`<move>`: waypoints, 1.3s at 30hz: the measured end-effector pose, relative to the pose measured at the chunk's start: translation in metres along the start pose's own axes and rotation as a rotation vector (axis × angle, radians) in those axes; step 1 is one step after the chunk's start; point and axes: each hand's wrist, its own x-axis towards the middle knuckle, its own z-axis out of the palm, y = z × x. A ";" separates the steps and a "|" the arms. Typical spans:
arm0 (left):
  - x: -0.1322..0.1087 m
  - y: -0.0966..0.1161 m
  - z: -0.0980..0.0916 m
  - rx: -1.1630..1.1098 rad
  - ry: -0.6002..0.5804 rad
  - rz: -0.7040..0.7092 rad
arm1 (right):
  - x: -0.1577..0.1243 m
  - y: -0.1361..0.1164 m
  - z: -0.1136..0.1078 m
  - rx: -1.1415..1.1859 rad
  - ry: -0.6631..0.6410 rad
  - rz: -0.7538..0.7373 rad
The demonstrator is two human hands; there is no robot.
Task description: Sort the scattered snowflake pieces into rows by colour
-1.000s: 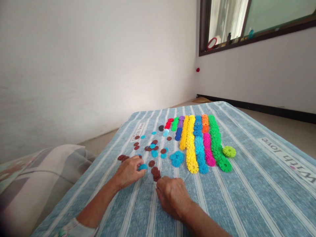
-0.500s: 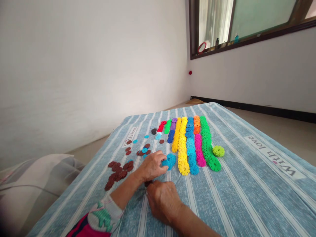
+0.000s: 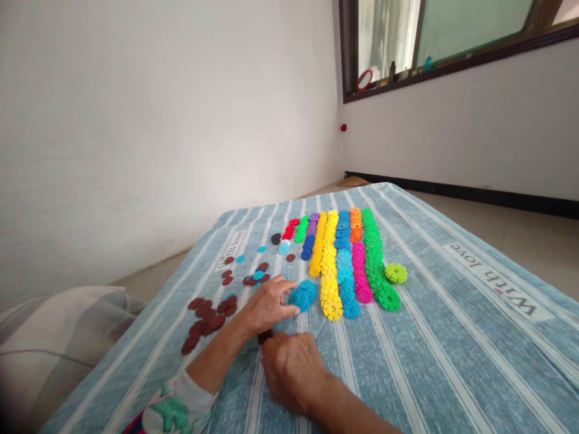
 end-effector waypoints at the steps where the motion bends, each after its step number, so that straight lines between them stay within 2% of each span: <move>1: 0.000 0.000 0.001 -0.005 -0.006 0.009 | 0.000 0.000 0.001 0.002 -0.003 -0.002; 5: -0.002 0.002 0.003 0.006 -0.017 0.014 | -0.001 0.000 0.002 -0.001 -0.009 -0.003; 12: -0.004 0.007 0.001 0.091 -0.024 -0.096 | -0.001 -0.002 -0.002 0.001 -0.017 0.016; 21: -0.002 0.013 0.010 -0.005 0.027 -0.137 | -0.001 0.000 0.004 0.018 0.001 -0.002; 31: 0.000 0.011 0.023 -0.068 0.105 -0.070 | -0.003 0.001 0.006 0.036 0.026 -0.003; 35: 0.000 0.007 0.013 -0.111 0.135 -0.082 | -0.004 0.002 0.010 0.020 0.034 0.020; 39: 0.002 -0.013 -0.005 -0.119 0.201 -0.152 | -0.005 0.002 0.012 0.014 0.030 0.012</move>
